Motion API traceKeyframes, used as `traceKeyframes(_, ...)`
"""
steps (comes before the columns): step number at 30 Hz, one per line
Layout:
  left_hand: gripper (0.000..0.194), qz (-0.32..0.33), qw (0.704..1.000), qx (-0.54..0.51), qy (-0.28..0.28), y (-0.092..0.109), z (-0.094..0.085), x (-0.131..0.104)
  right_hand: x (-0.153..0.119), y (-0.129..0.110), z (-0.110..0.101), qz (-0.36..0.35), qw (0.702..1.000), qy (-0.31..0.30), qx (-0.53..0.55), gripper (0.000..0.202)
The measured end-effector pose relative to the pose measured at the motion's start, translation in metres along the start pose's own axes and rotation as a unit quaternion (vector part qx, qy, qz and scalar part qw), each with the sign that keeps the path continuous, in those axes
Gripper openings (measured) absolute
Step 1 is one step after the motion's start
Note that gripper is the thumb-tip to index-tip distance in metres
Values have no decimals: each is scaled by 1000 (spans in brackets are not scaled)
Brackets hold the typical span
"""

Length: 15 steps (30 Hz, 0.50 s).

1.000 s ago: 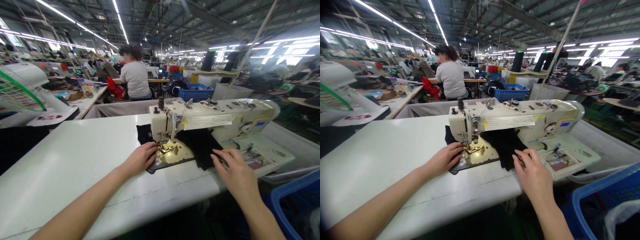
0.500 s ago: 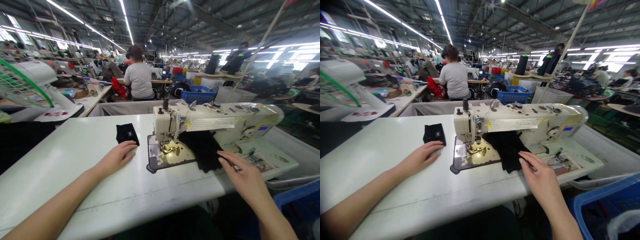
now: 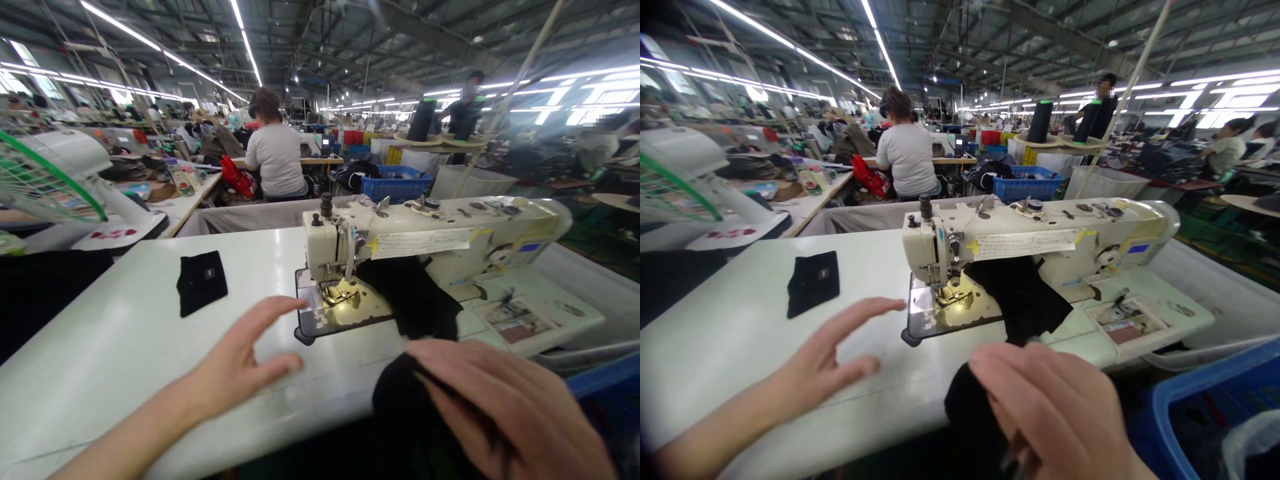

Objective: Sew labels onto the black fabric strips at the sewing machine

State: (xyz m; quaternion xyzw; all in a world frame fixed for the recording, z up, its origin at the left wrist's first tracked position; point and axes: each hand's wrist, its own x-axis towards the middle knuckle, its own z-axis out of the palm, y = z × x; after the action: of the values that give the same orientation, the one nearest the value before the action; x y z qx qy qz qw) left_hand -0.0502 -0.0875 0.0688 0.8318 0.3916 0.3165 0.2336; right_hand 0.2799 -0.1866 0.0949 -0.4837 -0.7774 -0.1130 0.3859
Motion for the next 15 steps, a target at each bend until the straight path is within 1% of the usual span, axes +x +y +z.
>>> traceKeyframes(1,80,0,996,-73,-47,26,18,2,8,-10,9,-80,996,-21,20,28)
traceKeyframes(2,94,-6,986,-142,-90,48,35,5,15,-18,19,-124,991,-29,37,29)
traceKeyframes(3,90,-25,972,-203,-113,64,50,9,21,-24,29,-147,987,-30,57,29)
traceKeyframes(4,70,-57,960,-258,-95,75,63,13,24,-27,37,-134,988,-15,74,27)
traceKeyframes(5,48,-94,940,-315,-92,79,72,18,24,-29,44,-88,992,10,86,25)
traceKeyframes(6,34,-141,911,-376,-91,79,78,22,22,-29,51,-19,994,37,98,24)
traceKeyframes(7,25,-191,877,-434,-80,76,80,26,17,-28,56,63,990,60,113,27)
traceKeyframes(8,23,-235,840,-485,-68,70,80,28,10,-27,61,150,978,64,134,34)
traceKeyframes(9,25,-273,804,-526,-50,64,78,29,1,-27,66,229,958,42,168,39)
traceKeyframes(10,29,-300,775,-556,-27,57,75,29,-10,-27,70,292,932,1,214,42)
traceKeyframes(11,32,-318,754,-575,-6,51,71,28,-21,-28,75,342,900,-51,265,41)
traceKeyframes(12,33,-329,741,-585,13,45,68,26,-32,-30,80,381,866,-97,310,39)
traceKeyframes(13,34,-336,735,-588,29,38,65,25,-44,-33,85,418,835,-119,337,38)
traceKeyframes(14,34,-340,736,-585,37,32,63,23,-54,-37,89,450,811,-128,350,40)
traceKeyframes(15,35,-344,741,-576,35,25,61,23,-63,-41,93,476,794,-127,356,41)
